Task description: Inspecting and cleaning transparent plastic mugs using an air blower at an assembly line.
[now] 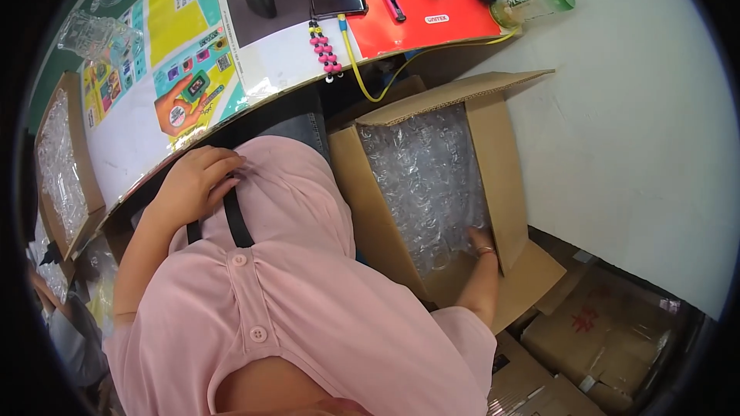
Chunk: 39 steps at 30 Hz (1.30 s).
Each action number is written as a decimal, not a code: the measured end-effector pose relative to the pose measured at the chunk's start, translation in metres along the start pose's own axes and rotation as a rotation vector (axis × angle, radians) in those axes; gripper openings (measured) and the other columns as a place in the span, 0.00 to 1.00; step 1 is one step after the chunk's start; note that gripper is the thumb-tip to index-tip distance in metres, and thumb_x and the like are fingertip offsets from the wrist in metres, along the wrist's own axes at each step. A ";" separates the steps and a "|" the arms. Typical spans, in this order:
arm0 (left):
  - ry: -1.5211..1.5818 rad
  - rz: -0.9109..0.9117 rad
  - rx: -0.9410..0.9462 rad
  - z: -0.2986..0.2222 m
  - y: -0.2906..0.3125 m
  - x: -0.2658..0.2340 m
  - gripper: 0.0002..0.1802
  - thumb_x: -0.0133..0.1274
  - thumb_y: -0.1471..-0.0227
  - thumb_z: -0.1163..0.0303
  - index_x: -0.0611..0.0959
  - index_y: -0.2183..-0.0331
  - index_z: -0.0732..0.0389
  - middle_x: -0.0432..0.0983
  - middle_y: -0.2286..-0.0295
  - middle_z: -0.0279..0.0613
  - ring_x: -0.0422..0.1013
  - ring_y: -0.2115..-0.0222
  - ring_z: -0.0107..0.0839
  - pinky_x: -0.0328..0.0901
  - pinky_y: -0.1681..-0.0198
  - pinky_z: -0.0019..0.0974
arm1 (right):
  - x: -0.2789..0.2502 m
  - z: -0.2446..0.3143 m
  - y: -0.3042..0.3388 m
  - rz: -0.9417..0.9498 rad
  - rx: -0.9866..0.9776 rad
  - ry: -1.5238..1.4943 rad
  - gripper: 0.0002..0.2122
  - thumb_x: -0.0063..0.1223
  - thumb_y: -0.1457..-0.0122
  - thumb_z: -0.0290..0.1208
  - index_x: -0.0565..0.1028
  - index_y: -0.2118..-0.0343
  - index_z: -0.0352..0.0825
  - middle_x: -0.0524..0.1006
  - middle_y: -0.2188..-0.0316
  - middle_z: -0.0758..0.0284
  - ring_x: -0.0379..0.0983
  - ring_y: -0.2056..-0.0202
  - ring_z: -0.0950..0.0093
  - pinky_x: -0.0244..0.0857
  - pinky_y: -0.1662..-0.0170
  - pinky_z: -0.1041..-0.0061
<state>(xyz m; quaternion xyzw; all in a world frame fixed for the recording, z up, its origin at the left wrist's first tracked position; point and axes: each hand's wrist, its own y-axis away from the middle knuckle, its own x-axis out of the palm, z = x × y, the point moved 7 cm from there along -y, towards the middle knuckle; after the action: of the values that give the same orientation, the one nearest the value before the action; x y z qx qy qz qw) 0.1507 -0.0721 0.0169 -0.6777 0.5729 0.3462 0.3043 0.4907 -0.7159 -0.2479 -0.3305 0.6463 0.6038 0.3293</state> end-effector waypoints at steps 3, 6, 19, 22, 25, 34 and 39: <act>0.095 0.053 0.052 -0.002 -0.006 0.013 0.16 0.54 0.61 0.74 0.75 0.64 0.61 0.71 0.66 0.42 0.68 0.66 0.41 0.63 0.62 0.38 | -0.006 0.085 0.071 0.160 -0.222 -0.346 0.28 0.56 0.56 0.42 0.66 0.55 0.27 0.72 0.60 0.57 0.69 0.59 0.64 0.63 0.56 0.72; 0.362 0.217 0.048 -0.008 -0.017 0.033 0.16 0.54 0.59 0.69 0.76 0.63 0.60 0.72 0.65 0.41 0.69 0.64 0.40 0.64 0.60 0.37 | -0.004 0.151 0.154 0.705 0.010 -0.821 0.26 0.54 0.55 0.42 0.67 0.58 0.26 0.72 0.63 0.54 0.69 0.58 0.63 0.61 0.54 0.69; 1.660 0.471 -0.668 -0.047 -0.064 0.126 0.40 0.55 0.53 0.63 0.51 0.44 0.55 0.61 0.53 0.49 0.63 0.55 0.37 0.64 0.57 0.38 | -0.044 0.380 0.195 1.024 -0.386 -1.586 0.21 0.44 0.47 0.35 0.64 0.53 0.27 0.71 0.60 0.56 0.70 0.59 0.64 0.64 0.54 0.64; 1.513 0.409 -0.590 -0.033 -0.062 0.132 0.42 0.57 0.55 0.63 0.51 0.44 0.54 0.63 0.54 0.45 0.64 0.57 0.33 0.64 0.59 0.35 | -0.037 0.335 0.085 0.706 -0.409 -1.319 0.19 0.43 0.46 0.31 0.62 0.52 0.29 0.68 0.56 0.57 0.64 0.52 0.64 0.60 0.50 0.62; 1.188 0.415 -0.455 -0.035 -0.060 0.138 0.45 0.59 0.57 0.63 0.50 0.44 0.54 0.66 0.56 0.44 0.66 0.60 0.29 0.63 0.60 0.30 | -0.039 0.310 0.004 0.161 -0.002 -1.889 0.16 0.45 0.46 0.37 0.67 0.57 0.33 0.71 0.62 0.62 0.67 0.58 0.66 0.62 0.52 0.63; 0.792 0.284 -0.536 -0.018 -0.064 0.131 0.51 0.64 0.66 0.58 0.54 0.45 0.60 0.68 0.59 0.56 0.67 0.58 0.38 0.60 0.55 0.32 | -0.065 0.373 -0.096 0.310 -0.380 -1.961 0.28 0.37 0.45 0.53 0.61 0.48 0.37 0.61 0.47 0.65 0.57 0.47 0.65 0.56 0.47 0.63; 0.657 0.340 -0.329 -0.014 -0.052 0.112 0.49 0.64 0.69 0.60 0.57 0.47 0.61 0.67 0.57 0.53 0.68 0.60 0.39 0.61 0.56 0.32 | -0.053 0.382 -0.047 0.296 -0.363 -2.116 0.27 0.35 0.44 0.52 0.63 0.49 0.35 0.63 0.49 0.63 0.58 0.48 0.64 0.57 0.48 0.62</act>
<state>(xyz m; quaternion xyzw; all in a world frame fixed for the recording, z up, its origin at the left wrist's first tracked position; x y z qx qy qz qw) 0.2153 -0.1386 -0.0657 -0.6877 0.6805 0.2435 -0.0691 0.5693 -0.3354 -0.2511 0.3956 -0.0308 0.7033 0.5899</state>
